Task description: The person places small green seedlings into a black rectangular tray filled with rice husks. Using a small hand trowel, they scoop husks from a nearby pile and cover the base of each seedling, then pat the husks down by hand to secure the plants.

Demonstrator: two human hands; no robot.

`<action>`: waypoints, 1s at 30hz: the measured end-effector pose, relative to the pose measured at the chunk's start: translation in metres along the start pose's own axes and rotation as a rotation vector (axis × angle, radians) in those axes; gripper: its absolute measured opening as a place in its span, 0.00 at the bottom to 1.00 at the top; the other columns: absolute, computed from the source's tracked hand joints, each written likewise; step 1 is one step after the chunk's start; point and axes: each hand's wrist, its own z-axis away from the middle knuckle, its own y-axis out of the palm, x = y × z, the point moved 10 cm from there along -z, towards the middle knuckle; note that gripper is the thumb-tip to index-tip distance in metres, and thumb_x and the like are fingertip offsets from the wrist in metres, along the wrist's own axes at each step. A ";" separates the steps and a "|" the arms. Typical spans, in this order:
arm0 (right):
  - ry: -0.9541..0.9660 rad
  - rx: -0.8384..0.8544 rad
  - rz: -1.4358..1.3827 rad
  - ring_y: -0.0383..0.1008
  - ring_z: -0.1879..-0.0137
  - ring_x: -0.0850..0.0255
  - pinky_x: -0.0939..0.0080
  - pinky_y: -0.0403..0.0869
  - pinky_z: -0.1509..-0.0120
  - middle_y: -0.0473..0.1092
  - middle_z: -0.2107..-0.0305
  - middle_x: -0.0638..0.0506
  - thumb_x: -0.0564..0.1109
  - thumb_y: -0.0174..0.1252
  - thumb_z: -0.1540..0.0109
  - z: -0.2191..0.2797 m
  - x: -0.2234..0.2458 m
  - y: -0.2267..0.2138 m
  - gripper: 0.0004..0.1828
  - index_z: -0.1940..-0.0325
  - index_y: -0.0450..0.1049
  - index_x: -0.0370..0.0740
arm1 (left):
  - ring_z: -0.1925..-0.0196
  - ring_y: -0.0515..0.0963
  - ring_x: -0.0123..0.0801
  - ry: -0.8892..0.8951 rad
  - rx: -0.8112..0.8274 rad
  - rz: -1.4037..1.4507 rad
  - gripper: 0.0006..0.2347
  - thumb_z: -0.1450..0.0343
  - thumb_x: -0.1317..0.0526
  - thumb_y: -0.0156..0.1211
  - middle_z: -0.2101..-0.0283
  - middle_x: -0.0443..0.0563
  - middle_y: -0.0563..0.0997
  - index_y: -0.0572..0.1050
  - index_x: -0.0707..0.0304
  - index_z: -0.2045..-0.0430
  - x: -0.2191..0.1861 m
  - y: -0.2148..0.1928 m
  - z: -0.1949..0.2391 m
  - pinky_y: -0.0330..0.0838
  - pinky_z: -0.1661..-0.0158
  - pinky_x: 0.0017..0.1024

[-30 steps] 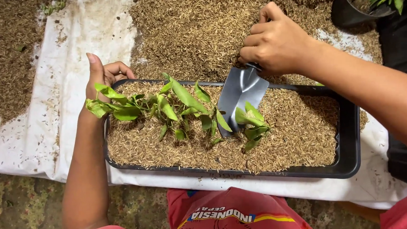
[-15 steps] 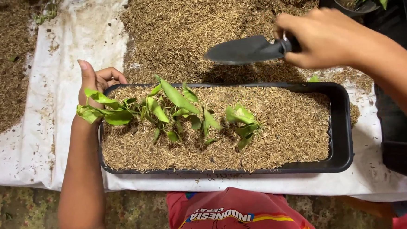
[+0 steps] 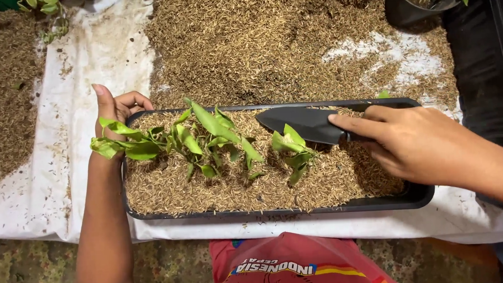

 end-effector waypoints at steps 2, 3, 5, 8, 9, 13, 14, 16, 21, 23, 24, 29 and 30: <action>0.013 0.044 -0.042 0.78 0.62 0.49 0.43 0.79 0.67 0.69 0.54 0.56 0.48 0.54 0.42 -0.001 0.004 0.003 0.47 0.20 0.47 0.66 | 0.75 0.78 0.36 -0.007 -0.023 -0.034 0.41 0.37 0.23 0.26 0.72 0.53 0.78 0.77 0.64 0.70 0.001 -0.002 0.001 0.74 0.72 0.30; -0.008 0.053 -0.036 0.79 0.63 0.47 0.43 0.78 0.67 0.68 0.55 0.54 0.46 0.54 0.43 -0.003 0.009 0.006 0.48 0.20 0.47 0.67 | 0.78 0.78 0.35 -0.007 -0.010 0.000 0.40 0.37 0.23 0.28 0.75 0.53 0.79 0.77 0.64 0.71 0.001 0.000 0.001 0.74 0.75 0.29; -0.032 0.063 -0.031 0.79 0.65 0.44 0.42 0.77 0.67 0.68 0.56 0.52 0.44 0.54 0.43 -0.006 0.015 0.008 0.48 0.20 0.47 0.67 | 0.82 0.78 0.35 -0.009 0.000 0.032 0.40 0.36 0.24 0.30 0.78 0.53 0.79 0.77 0.64 0.72 0.001 0.000 0.000 0.74 0.78 0.28; -0.085 -0.026 -0.008 0.77 0.68 0.44 0.42 0.76 0.70 0.68 0.60 0.52 0.45 0.53 0.43 -0.011 0.023 -0.004 0.47 0.20 0.49 0.65 | 0.78 0.79 0.34 0.041 0.064 0.035 0.40 0.35 0.24 0.29 0.74 0.52 0.79 0.77 0.65 0.71 -0.001 0.003 -0.002 0.76 0.73 0.27; -0.080 0.002 0.024 0.78 0.68 0.44 0.42 0.76 0.71 0.67 0.58 0.52 0.42 0.54 0.45 -0.013 0.024 -0.001 0.50 0.21 0.49 0.67 | 0.79 0.79 0.34 0.031 0.066 0.062 0.39 0.35 0.25 0.29 0.75 0.52 0.79 0.77 0.65 0.72 0.001 0.002 -0.002 0.76 0.74 0.28; -0.092 -0.120 0.012 0.75 0.77 0.53 0.49 0.79 0.80 0.70 0.66 0.54 0.41 0.52 0.41 -0.014 0.020 -0.023 0.40 0.24 0.59 0.61 | 0.78 0.79 0.32 0.025 0.060 0.080 0.39 0.36 0.25 0.31 0.75 0.51 0.79 0.78 0.65 0.72 0.003 0.001 -0.003 0.75 0.73 0.26; -0.087 -0.118 0.012 0.75 0.77 0.53 0.49 0.79 0.80 0.70 0.66 0.54 0.41 0.52 0.41 -0.012 0.015 -0.024 0.40 0.24 0.59 0.61 | 0.78 0.79 0.32 0.025 0.065 0.082 0.39 0.36 0.25 0.31 0.75 0.51 0.79 0.78 0.65 0.72 0.002 0.003 -0.002 0.75 0.73 0.26; 0.013 -0.100 -0.028 0.74 0.67 0.51 0.46 0.74 0.67 0.66 0.63 0.52 0.46 0.57 0.43 -0.007 -0.006 -0.024 0.49 0.19 0.50 0.70 | 0.78 0.79 0.34 0.028 0.045 0.048 0.40 0.35 0.25 0.29 0.76 0.53 0.79 0.78 0.66 0.72 -0.001 0.004 -0.001 0.76 0.73 0.27; 0.035 0.011 -0.047 0.77 0.63 0.57 0.51 0.81 0.67 0.67 0.57 0.58 0.44 0.54 0.41 0.001 -0.012 0.001 0.44 0.22 0.53 0.71 | 0.76 0.78 0.33 0.031 0.019 0.012 0.40 0.36 0.24 0.28 0.74 0.52 0.79 0.78 0.66 0.71 -0.001 0.001 -0.001 0.74 0.72 0.27; 0.069 0.076 -0.097 0.77 0.60 0.59 0.53 0.80 0.62 0.67 0.55 0.59 0.45 0.54 0.41 0.016 -0.028 0.012 0.45 0.21 0.51 0.72 | 0.75 0.77 0.32 0.029 -0.005 -0.046 0.41 0.36 0.24 0.26 0.73 0.51 0.79 0.78 0.65 0.71 -0.003 0.000 0.000 0.73 0.70 0.26; 0.093 -0.033 -0.126 0.76 0.58 0.61 0.57 0.80 0.63 0.68 0.50 0.59 0.44 0.55 0.41 0.028 -0.043 0.005 0.46 0.21 0.51 0.74 | 0.77 0.78 0.32 0.007 -0.010 -0.007 0.41 0.37 0.23 0.29 0.75 0.52 0.79 0.78 0.65 0.71 -0.001 0.001 0.001 0.74 0.73 0.26; 0.065 -0.266 -0.339 0.75 0.63 0.62 0.65 0.72 0.57 0.72 0.67 0.55 0.33 0.56 0.44 0.113 -0.133 0.065 0.44 0.26 0.66 0.65 | 0.80 0.77 0.32 -0.034 -0.051 0.035 0.40 0.38 0.23 0.31 0.78 0.51 0.78 0.78 0.64 0.72 -0.001 0.001 0.003 0.74 0.77 0.27; 0.011 -0.186 -0.280 0.77 0.60 0.65 0.70 0.75 0.53 0.72 0.64 0.60 0.40 0.63 0.50 0.129 -0.148 0.107 0.47 0.28 0.66 0.73 | 0.80 0.78 0.32 -0.040 -0.039 0.041 0.40 0.38 0.23 0.32 0.78 0.51 0.78 0.78 0.64 0.72 0.000 0.002 0.003 0.74 0.77 0.27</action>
